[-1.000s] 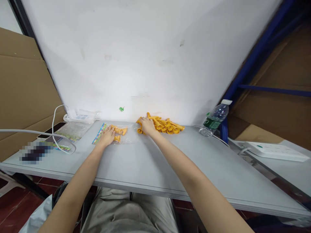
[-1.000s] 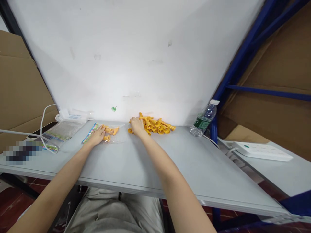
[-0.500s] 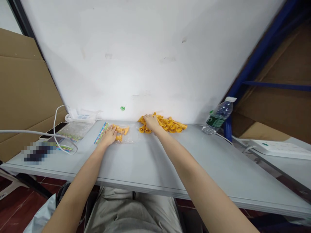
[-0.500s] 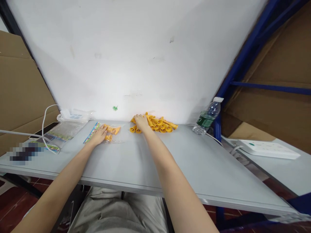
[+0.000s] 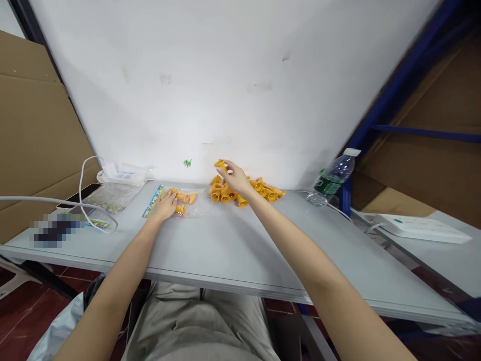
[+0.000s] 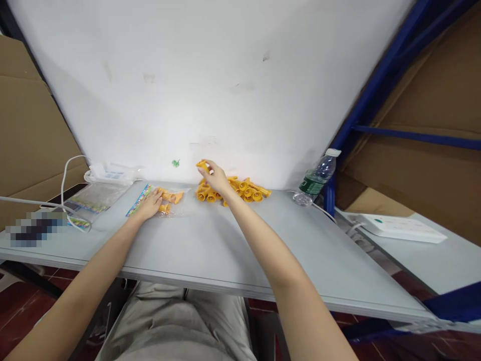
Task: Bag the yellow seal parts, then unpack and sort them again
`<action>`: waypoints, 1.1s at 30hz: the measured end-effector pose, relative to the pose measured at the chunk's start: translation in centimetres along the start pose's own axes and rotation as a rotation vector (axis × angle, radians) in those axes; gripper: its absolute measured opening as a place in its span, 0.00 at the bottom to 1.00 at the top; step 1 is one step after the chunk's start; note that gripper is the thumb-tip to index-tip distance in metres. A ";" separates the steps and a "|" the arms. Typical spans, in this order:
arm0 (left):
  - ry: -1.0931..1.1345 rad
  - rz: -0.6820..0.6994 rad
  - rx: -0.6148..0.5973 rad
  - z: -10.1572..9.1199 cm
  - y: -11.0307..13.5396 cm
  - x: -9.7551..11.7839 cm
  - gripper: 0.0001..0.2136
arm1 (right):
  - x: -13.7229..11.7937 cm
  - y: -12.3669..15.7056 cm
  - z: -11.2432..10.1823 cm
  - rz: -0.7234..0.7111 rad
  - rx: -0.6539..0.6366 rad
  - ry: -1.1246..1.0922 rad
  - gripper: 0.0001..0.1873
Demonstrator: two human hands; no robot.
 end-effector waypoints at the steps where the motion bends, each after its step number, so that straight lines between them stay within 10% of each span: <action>1: -0.001 -0.005 -0.006 0.0 0.0 0.0 0.25 | -0.1 0.3 0.7 0.002 -0.147 0.021 0.22; 6: 0.013 -0.019 -0.012 -0.1 0.1 0.1 0.25 | 0.1 2.3 4.0 -0.007 -0.619 0.416 0.09; 24: 0.061 -0.006 -0.004 -0.2 -0.2 0.0 0.24 | -1.7 3.1 7.7 -0.106 -0.614 0.758 0.06; 33: 0.188 -0.002 0.034 -0.6 -0.3 -0.3 0.24 | -1.6 2.3 8.5 -0.131 -0.508 0.327 0.06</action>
Point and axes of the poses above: each hand's wrist, its own y-axis away from the middle knuckle, its own z-axis out of the palm, x = y × z, the point moved 6 cm from there along -y, towards the middle knuckle, and after that the axes turned 8 degrees about y, right-handed, at the moved point
